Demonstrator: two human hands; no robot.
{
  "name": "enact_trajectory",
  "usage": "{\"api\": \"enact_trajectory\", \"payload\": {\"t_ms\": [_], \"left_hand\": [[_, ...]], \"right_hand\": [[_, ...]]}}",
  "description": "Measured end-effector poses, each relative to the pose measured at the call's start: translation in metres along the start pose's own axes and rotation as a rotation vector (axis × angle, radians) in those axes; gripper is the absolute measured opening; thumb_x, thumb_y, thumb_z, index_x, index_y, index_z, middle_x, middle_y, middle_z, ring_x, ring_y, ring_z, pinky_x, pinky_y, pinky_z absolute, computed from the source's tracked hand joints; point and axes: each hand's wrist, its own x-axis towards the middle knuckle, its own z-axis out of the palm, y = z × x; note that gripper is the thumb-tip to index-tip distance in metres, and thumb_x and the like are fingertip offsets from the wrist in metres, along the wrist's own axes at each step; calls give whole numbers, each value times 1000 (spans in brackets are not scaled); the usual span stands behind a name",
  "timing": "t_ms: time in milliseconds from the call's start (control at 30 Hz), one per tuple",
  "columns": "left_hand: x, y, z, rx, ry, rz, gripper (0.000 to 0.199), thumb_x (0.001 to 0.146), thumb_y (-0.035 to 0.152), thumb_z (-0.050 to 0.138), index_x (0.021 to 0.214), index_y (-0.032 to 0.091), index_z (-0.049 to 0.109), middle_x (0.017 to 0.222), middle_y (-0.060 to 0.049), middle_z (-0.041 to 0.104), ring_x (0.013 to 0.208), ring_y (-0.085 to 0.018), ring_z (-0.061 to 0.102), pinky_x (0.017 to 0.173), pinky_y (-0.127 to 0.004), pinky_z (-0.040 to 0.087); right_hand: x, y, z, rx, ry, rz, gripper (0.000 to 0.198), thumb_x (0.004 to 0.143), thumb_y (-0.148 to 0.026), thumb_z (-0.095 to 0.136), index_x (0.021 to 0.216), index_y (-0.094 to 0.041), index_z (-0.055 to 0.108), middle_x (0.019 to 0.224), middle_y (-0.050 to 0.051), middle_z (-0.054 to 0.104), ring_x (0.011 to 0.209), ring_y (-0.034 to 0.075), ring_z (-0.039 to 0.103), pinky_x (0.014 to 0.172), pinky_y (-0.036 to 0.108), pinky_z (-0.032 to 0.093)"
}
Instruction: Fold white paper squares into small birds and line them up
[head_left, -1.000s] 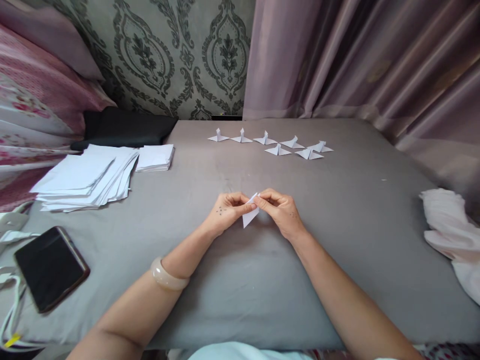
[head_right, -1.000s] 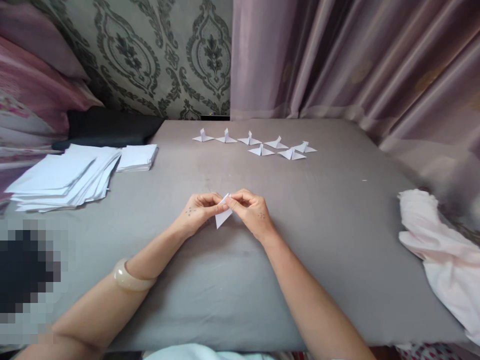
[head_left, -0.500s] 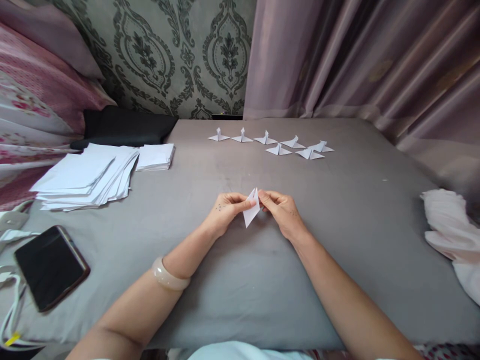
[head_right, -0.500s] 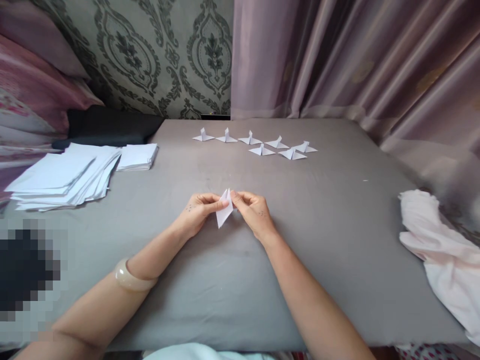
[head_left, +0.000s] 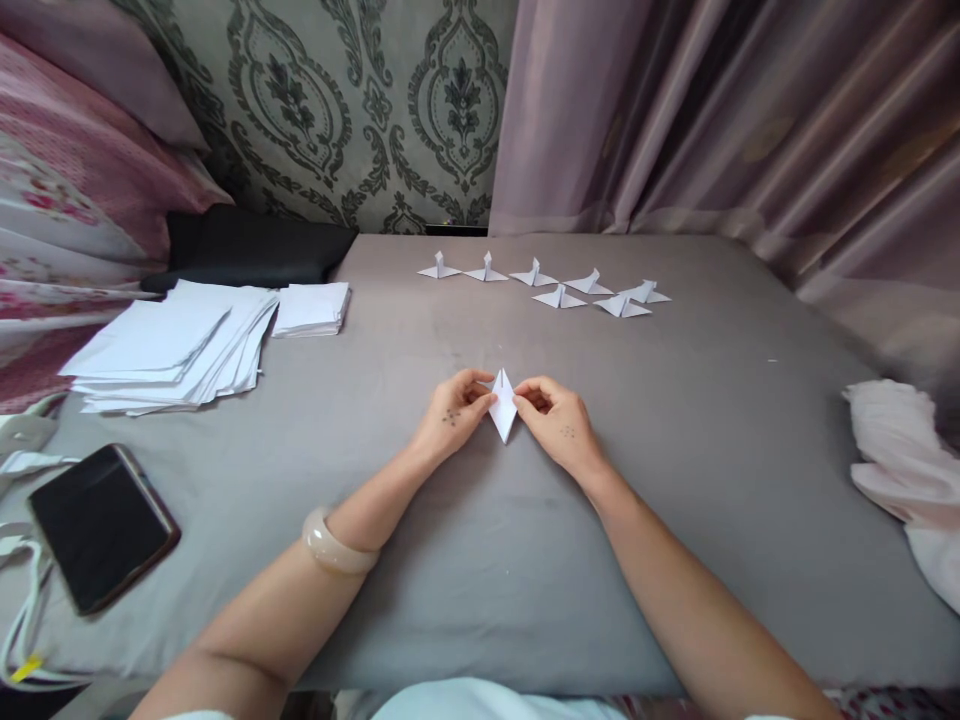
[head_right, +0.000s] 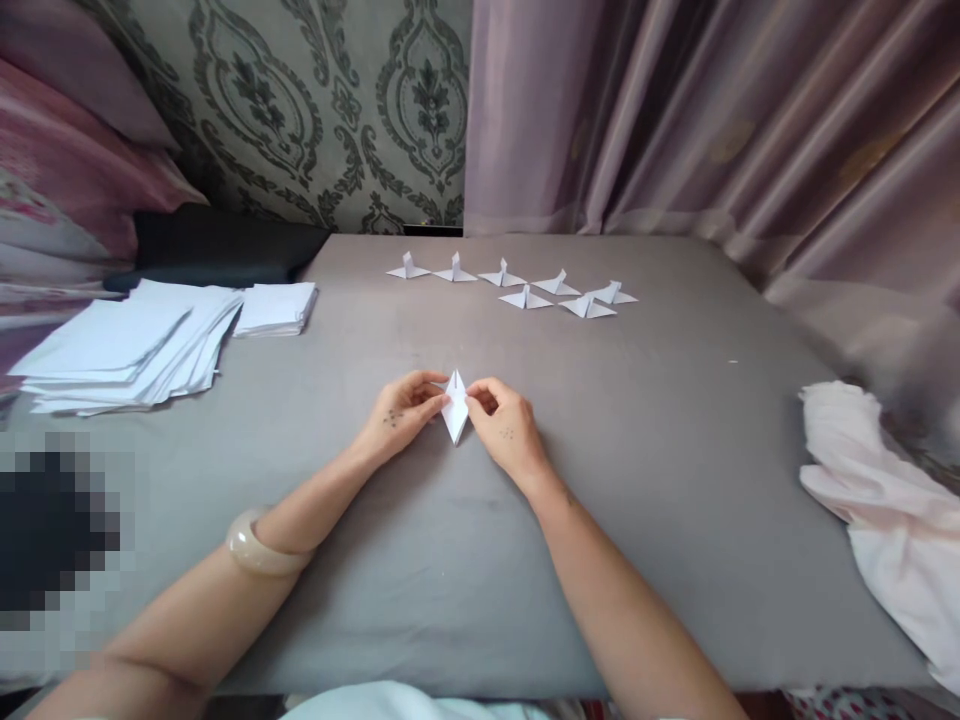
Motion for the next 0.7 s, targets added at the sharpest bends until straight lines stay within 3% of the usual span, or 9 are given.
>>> {"api": "enact_trajectory", "payload": {"t_ms": [167, 333, 567, 700], "left_hand": [[0, -6, 0, 303, 23, 154, 20, 82, 18, 58, 101, 18, 62, 74, -1, 63, 66, -13, 55, 64, -25, 41], [0, -7, -2, 484, 14, 297, 24, 81, 14, 55, 103, 18, 61, 81, -2, 56, 67, -12, 50, 67, -25, 42], [-6, 4, -8, 562, -136, 239, 27, 69, 6, 53, 89, 16, 67, 90, -5, 53, 68, -12, 51, 65, -25, 44], [-6, 10, -10, 568, -149, 198, 19, 73, 14, 58, 90, 15, 68, 91, -5, 54, 70, -12, 52, 67, -26, 45]], "right_hand": [[-4, 0, 2, -272, -7, -112, 15, 83, -27, 54, 90, -24, 67, 81, 3, 68, 72, 16, 61, 71, 31, 46], [-7, 0, 3, -431, -29, -184, 18, 85, -23, 50, 90, -21, 67, 100, 7, 60, 76, 16, 60, 76, 33, 47], [-10, -5, -10, -471, -169, -213, 31, 81, -11, 46, 101, -22, 67, 102, 6, 59, 82, 15, 59, 76, 31, 47], [-9, -8, -14, -444, -201, -220, 26, 80, -16, 53, 101, -21, 67, 101, 5, 60, 81, 14, 59, 77, 30, 47]]}}
